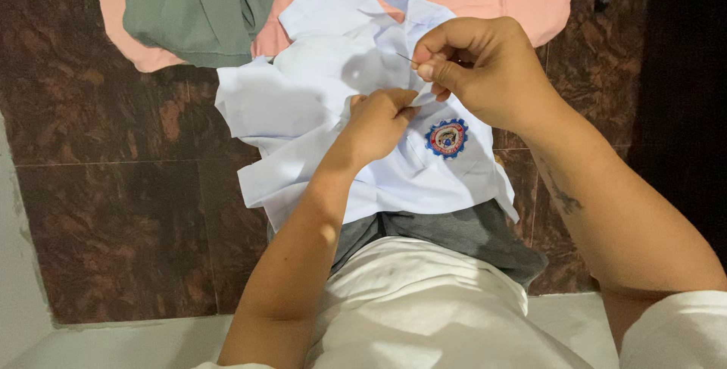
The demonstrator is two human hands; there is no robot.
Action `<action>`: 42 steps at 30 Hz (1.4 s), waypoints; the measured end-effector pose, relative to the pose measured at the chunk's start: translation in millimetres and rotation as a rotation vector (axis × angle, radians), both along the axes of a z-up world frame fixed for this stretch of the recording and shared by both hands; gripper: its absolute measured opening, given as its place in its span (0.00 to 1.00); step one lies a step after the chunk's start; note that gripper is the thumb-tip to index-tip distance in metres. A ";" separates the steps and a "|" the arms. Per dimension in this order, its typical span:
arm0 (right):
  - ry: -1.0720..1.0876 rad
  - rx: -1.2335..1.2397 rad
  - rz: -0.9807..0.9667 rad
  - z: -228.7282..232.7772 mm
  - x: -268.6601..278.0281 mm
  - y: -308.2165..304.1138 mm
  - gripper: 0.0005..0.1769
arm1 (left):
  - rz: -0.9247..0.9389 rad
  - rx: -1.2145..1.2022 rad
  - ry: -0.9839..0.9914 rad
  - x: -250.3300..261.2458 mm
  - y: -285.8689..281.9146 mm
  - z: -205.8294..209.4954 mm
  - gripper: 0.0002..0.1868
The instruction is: The person sews a circular embroidered patch onto the chest area of a white shirt using a needle and thread. They repeatedly insert the needle through the patch and fabric, pull the thread, and adjust the shirt to continue stitching.
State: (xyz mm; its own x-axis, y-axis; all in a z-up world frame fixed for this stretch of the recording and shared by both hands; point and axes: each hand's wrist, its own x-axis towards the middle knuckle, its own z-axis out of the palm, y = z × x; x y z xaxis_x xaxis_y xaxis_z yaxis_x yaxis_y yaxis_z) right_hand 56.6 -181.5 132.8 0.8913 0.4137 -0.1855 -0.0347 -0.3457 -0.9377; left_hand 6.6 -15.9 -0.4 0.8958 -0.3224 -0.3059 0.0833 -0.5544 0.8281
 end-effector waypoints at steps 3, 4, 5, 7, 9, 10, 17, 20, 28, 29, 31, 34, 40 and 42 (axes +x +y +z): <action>-0.002 0.004 0.011 -1.2 3.3 -0.6 0.02 | -0.122 0.035 0.017 2.6 3.3 -3.4 0.17; 0.002 0.015 0.014 -1.0 5.0 -0.2 0.02 | -0.143 0.011 0.015 2.8 5.6 -2.5 0.20; 0.006 0.026 0.017 -0.4 5.9 0.6 0.02 | -0.163 -0.013 0.013 2.8 8.2 -0.3 0.25; 0.007 0.042 0.034 2.5 7.2 2.2 0.02 | -0.139 -0.087 -0.055 2.5 8.0 7.2 0.34; 0.003 0.062 0.051 5.7 7.9 4.5 0.01 | -0.050 -0.189 -0.191 1.5 1.9 16.9 0.38; 0.000 0.073 0.058 7.2 8.3 5.7 0.01 | -0.015 -0.145 -0.118 1.7 -2.3 21.9 0.36; -0.052 0.088 0.020 1.4 8.1 2.7 0.03 | 0.117 -0.070 0.061 2.4 -13.2 38.4 0.35; -0.233 0.004 -0.146 -10.9 1.7 -20.6 0.02 | 0.108 -0.114 -0.075 1.8 -10.6 35.0 0.34; -0.061 -0.047 -0.513 -78.1 -80.7 -64.1 0.01 | 0.149 -0.198 -0.106 0.6 -13.6 19.7 0.28; -0.010 0.025 -0.497 -84.5 -92.8 -63.1 0.01 | 0.155 -0.209 -0.125 0.1 -13.8 19.2 0.27; 0.097 0.104 -0.458 -96.1 -108.3 -57.9 0.02 | 0.169 -0.219 -0.145 -0.8 -14.3 18.7 0.27; 0.221 0.107 -0.419 -107.4 -115.9 -51.8 0.03 | 0.182 -0.218 -0.149 -1.1 -13.9 17.1 0.28; 0.251 0.039 -0.372 -109.2 -106.9 -51.7 0.09 | 0.178 -0.186 -0.139 0.0 -11.2 11.9 0.30; 0.276 0.040 -0.343 -107.9 -104.6 -51.9 0.09 | 0.168 -0.176 -0.134 -0.1 -11.0 10.2 0.30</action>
State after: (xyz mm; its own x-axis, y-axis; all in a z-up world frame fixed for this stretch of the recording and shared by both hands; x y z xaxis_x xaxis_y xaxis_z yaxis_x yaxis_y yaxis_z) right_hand -48.0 -233.4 24.9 0.8975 0.1143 -0.4259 -0.3924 -0.2336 -0.8896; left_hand 6.5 -26.9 9.8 0.9699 -0.2038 -0.1336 0.0450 -0.3887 0.9203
